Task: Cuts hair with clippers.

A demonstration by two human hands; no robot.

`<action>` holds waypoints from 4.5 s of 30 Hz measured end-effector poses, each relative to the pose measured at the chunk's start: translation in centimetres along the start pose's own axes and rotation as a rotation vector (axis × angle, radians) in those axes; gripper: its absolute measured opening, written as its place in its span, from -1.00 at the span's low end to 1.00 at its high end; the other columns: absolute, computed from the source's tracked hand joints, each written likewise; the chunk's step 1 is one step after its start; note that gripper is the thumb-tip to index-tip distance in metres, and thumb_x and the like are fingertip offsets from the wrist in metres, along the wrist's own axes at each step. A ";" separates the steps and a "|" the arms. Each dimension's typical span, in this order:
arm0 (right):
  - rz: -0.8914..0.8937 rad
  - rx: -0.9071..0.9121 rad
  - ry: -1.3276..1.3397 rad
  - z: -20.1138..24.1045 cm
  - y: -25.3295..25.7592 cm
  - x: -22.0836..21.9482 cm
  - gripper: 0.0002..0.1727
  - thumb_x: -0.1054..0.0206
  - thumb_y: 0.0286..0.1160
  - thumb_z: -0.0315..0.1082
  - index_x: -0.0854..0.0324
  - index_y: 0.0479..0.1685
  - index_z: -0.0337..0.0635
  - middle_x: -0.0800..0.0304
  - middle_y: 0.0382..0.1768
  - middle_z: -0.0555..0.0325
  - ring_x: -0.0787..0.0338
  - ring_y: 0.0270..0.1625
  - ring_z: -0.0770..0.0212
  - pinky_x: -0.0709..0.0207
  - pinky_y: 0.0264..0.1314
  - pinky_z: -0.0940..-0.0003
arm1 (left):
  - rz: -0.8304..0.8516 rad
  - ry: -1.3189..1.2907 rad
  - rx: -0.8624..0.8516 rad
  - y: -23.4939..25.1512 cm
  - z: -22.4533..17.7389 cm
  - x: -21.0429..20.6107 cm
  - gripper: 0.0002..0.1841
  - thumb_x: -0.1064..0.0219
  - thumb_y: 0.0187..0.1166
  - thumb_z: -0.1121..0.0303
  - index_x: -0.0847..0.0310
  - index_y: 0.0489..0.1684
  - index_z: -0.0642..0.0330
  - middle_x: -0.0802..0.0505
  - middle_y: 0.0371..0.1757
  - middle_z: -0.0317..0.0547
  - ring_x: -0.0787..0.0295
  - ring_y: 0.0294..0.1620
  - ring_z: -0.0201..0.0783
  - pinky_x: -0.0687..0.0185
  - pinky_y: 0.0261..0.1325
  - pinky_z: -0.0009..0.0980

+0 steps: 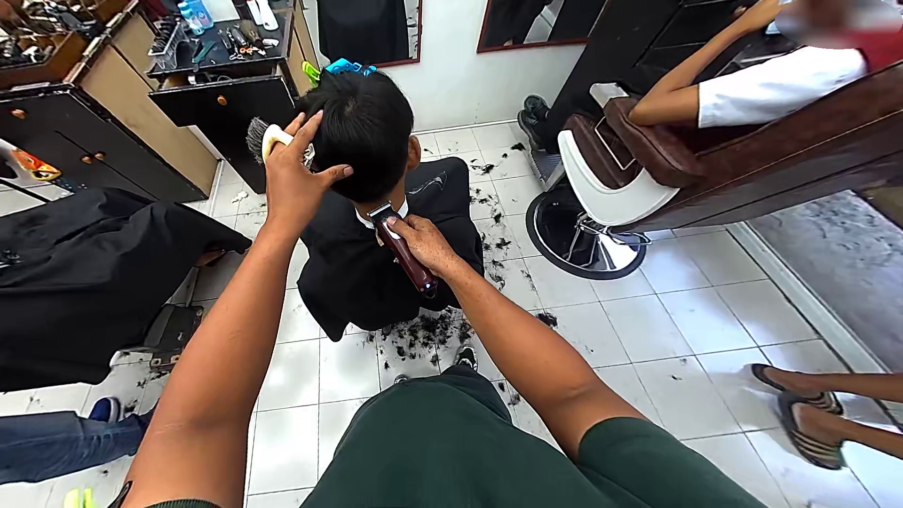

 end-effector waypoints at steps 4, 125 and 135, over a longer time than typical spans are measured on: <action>0.034 0.117 0.049 -0.1 -0.1 -0.1 -0.49 -0.05 0.86 0.01 -0.55 0.27 -0.30 -0.76 -0.07 -0.09 -0.82 -0.13 0.11 -0.75 0.01 0.09 | 0.022 -0.013 0.021 0.0 -0.2 0.1 -0.17 -0.68 0.32 0.10 -0.48 0.68 0.10 -0.55 0.69 0.11 -0.42 0.72 0.04 -0.26 0.74 0.03; 0.597 0.068 0.228 -1.6 3.4 8.4 -0.48 0.05 0.89 0.01 -0.63 0.16 -0.27 -0.78 -0.21 0.01 -0.80 -0.33 0.18 -0.78 -0.22 0.21 | -0.290 -0.242 0.740 -5.8 -8.0 -3.6 -0.17 -0.50 0.56 0.31 -0.14 0.87 -0.03 -0.79 0.38 0.00 -0.87 -0.11 -0.19 -0.80 -0.21 -0.25; 0.451 -0.327 0.475 -6.6 0.1 13.3 -0.29 0.39 0.91 0.15 -0.53 -0.05 -0.25 -0.67 -0.58 0.06 -0.69 -0.65 0.22 -0.63 -0.62 0.42 | 0.289 -0.297 0.411 -5.4 -12.5 -12.7 -0.77 -0.40 0.65 0.33 -0.79 0.13 0.23 -0.91 -0.26 -0.12 -0.74 -0.48 -0.40 -0.66 -0.40 -0.41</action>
Point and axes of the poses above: each hand's wrist, its own y-axis towards the middle knuckle, its own x-axis out of the back of the hand, z = x × y, the point moved 1 cm from there along y, towards the middle knuckle
